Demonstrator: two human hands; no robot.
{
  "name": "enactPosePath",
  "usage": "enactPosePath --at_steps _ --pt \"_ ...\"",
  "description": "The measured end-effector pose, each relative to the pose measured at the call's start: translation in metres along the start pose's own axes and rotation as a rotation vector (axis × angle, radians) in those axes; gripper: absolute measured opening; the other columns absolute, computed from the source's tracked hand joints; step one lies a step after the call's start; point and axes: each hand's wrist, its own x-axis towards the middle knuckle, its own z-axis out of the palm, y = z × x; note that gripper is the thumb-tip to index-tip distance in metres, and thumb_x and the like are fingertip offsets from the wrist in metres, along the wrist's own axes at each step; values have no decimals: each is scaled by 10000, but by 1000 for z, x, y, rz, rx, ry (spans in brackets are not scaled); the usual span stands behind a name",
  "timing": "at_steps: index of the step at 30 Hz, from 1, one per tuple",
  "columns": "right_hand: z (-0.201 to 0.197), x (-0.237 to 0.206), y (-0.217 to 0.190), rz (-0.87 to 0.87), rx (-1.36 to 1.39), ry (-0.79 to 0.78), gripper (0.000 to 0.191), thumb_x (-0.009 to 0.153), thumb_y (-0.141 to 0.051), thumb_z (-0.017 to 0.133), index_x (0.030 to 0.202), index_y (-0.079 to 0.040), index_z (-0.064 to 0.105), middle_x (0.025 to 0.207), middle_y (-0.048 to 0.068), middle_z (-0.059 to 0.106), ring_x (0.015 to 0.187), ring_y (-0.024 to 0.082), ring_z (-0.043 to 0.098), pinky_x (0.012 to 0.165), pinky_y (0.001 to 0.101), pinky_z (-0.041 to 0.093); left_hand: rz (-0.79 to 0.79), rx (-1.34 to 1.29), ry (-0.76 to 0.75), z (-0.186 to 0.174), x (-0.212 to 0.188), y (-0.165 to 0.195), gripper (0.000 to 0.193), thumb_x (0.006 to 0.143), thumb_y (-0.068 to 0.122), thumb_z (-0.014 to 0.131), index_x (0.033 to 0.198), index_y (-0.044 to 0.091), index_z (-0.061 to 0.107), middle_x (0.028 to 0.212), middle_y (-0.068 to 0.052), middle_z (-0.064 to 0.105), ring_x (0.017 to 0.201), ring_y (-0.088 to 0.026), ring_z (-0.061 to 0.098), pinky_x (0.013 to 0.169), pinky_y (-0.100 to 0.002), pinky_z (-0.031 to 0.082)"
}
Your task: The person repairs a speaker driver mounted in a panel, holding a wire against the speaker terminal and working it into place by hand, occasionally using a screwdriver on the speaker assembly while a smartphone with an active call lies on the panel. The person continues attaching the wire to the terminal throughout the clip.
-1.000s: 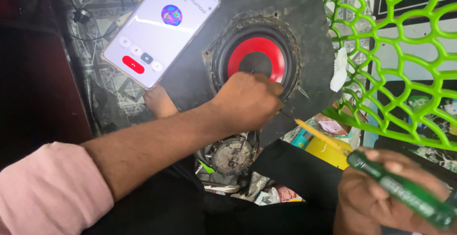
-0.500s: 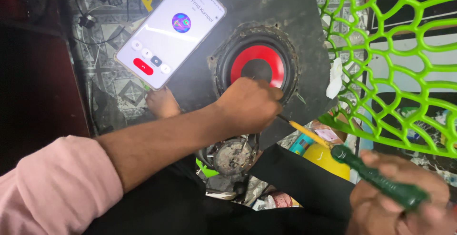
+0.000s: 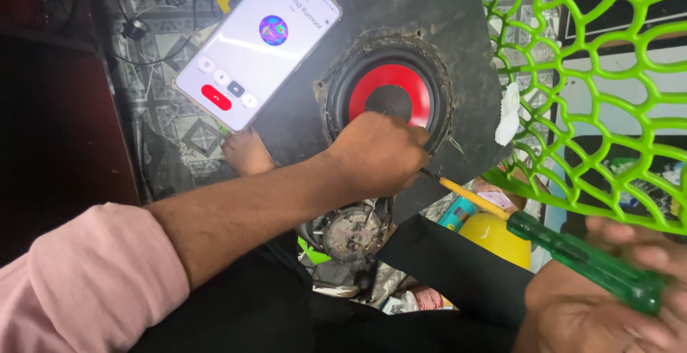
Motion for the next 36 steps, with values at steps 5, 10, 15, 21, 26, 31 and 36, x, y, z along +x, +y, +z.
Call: enactPosePath --at_steps 5,10,15,21,26,31,36 --pt "3 -2 -1 15 1 11 273 1119 -119 690 1272 9 504 1121 149 590 969 267 680 865 354 609 -4 -5 -51 -3 0 1 93 747 232 749 758 140 757 889 -46 685 826 -289 716 640 -458 558" --pt "4 -5 -1 21 3 9 275 1120 -132 681 1272 17 507 1122 149 594 967 259 673 864 350 602 28 -99 10 -11 -2 -3 455 622 273 823 1053 149 752 907 -38 692 832 -284 707 628 -466 547" --pt "7 -9 0 24 -9 5 278 1120 -145 671 1272 24 510 1123 150 598 966 251 665 862 346 596 16 -45 -55 -19 -6 -11 543 587 319 871 1065 109 719 934 -49 692 881 -290 707 640 -458 552" --pt "7 -7 -2 25 -15 7 285 1121 -160 659 1273 34 514 1125 151 603 964 241 656 861 341 588 3 1 -36 -21 -17 -12 494 588 351 882 967 89 705 955 -61 692 885 -307 700 667 -447 558" --pt "7 -3 -9 -4 -39 9 293 1122 -173 649 1273 41 517 1127 152 607 962 233 648 859 336 581 164 50 65 -19 -27 -21 426 664 357 838 979 96 721 949 -29 669 907 -261 681 717 -425 554" --pt "9 -4 -18 -13 -57 9 303 1122 -185 640 1273 49 520 1128 152 612 960 225 640 858 332 575 290 112 166 -24 -39 -29 381 719 403 795 957 113 729 964 -4 640 944 -229 636 743 -397 536" --pt "9 0 -28 -35 -89 15 314 1123 -198 630 1273 56 524 1130 153 616 959 217 633 857 328 568 293 136 129 -30 -42 -29 374 730 469 780 859 124 714 935 -12 625 936 -236 627 724 -397 521"
